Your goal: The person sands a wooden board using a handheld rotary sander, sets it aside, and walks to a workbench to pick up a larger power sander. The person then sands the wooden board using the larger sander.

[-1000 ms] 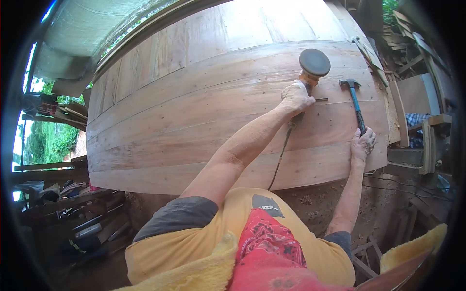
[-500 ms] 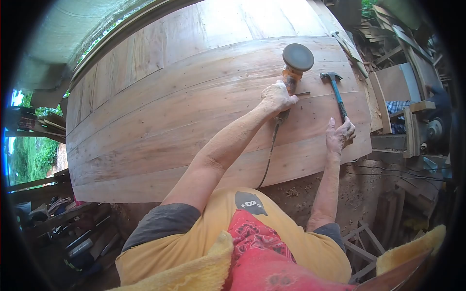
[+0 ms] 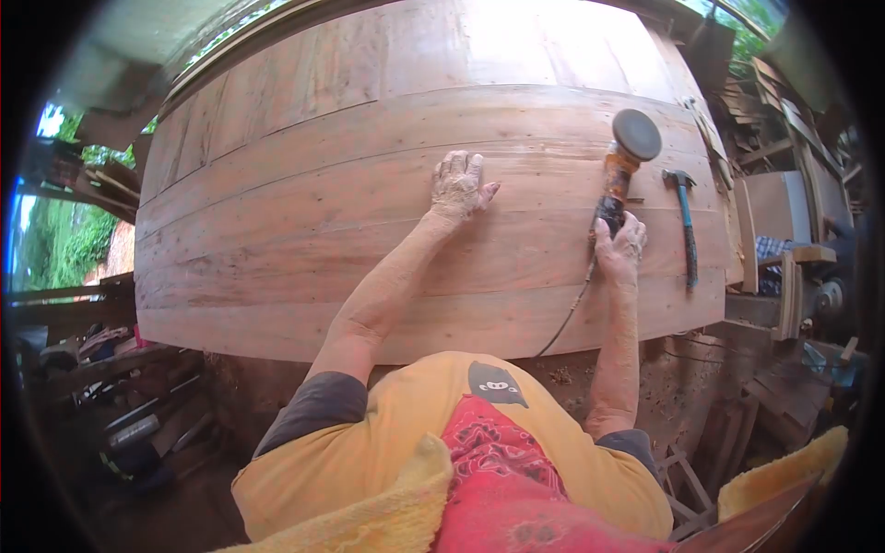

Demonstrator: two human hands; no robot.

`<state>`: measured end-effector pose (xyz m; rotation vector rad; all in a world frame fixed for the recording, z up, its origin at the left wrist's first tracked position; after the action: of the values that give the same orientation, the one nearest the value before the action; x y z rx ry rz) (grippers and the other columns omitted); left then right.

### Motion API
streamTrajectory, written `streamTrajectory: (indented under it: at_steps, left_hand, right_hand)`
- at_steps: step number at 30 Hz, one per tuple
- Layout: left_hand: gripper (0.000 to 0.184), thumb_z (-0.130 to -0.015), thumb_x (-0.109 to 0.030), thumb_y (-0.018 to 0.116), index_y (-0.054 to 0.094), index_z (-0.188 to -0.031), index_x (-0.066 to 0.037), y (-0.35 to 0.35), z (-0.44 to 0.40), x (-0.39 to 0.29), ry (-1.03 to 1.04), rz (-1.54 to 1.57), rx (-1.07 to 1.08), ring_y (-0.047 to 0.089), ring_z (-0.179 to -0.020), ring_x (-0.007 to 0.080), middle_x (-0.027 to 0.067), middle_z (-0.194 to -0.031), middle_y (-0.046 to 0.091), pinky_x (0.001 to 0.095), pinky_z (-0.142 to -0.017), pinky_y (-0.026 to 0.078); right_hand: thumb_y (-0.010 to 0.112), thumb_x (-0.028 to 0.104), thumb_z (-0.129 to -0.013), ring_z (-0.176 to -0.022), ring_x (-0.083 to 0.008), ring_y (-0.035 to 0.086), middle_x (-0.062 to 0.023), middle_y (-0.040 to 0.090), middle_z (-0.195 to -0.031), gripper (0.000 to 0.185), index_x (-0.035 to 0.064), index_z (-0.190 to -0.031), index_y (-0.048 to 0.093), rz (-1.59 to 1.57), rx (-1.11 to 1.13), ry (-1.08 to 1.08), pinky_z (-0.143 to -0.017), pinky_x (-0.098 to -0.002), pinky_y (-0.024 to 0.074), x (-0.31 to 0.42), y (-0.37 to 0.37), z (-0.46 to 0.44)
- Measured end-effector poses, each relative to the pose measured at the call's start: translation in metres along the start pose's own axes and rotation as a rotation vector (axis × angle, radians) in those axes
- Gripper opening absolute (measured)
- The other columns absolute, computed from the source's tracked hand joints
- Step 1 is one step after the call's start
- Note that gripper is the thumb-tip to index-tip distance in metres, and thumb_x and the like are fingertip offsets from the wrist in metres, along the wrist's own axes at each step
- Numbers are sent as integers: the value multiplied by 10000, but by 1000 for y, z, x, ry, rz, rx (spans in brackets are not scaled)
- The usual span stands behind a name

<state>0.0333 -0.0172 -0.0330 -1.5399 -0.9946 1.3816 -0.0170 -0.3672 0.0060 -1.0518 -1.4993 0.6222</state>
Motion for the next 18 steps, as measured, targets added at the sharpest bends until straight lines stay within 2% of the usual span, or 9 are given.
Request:
streamTrajectory:
  at_steps: [2,5,9,12,18]
  left_hand:
    - [773,-1021,-612,550,410,-1630,-157,-12,23,81,-49,-185,-24,235,-1589,340,153,-1687,319,552,-1279,195]
    - [793,-1044,-669,440,290,-1693,-237,-44,52,184,-180,-238,102,83,-1641,325,136,-1762,173,521,-1313,74]
    - [815,-1034,-685,440,276,-1697,-240,-81,82,293,-301,-207,64,80,-1642,328,139,-1771,157,539,-1307,63]
    - [842,-1026,-677,465,286,-1693,-197,-105,98,339,-336,-172,35,84,-1639,342,152,-1769,158,566,-1300,52]
    - [942,-997,-686,497,279,-1678,-73,-112,100,349,-356,-77,-69,110,-1632,372,197,-1756,180,589,-1294,68]
  right_hand:
    - [738,446,-938,-1216,-466,532,-275,559,-1275,663,-25,-1358,535,91,-3,1,-1052,-572,440,-1,-1,3]
    - [702,542,-960,-1266,-476,524,-280,558,-1335,733,-2,-1417,525,261,15,110,-1077,-573,435,7,-5,12]
    - [685,622,-937,-1301,-490,507,-273,552,-1372,814,10,-1446,515,438,-15,178,-1077,-588,442,7,-2,14]
    - [693,669,-901,-1285,-488,519,-254,553,-1360,838,51,-1441,523,552,-93,146,-1058,-607,450,-16,5,6]
    - [693,729,-858,-1320,-499,510,-257,544,-1409,903,60,-1442,528,755,-60,317,-1055,-631,457,-33,11,5]
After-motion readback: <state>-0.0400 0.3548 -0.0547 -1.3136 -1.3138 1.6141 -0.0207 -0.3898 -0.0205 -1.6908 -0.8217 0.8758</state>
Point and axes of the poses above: each hand's wrist, its own z-axis away from the middle knuckle, its own y-axis out of the palm, x = y × z, the point moved 9 cm from there along -z, towards the middle knuckle
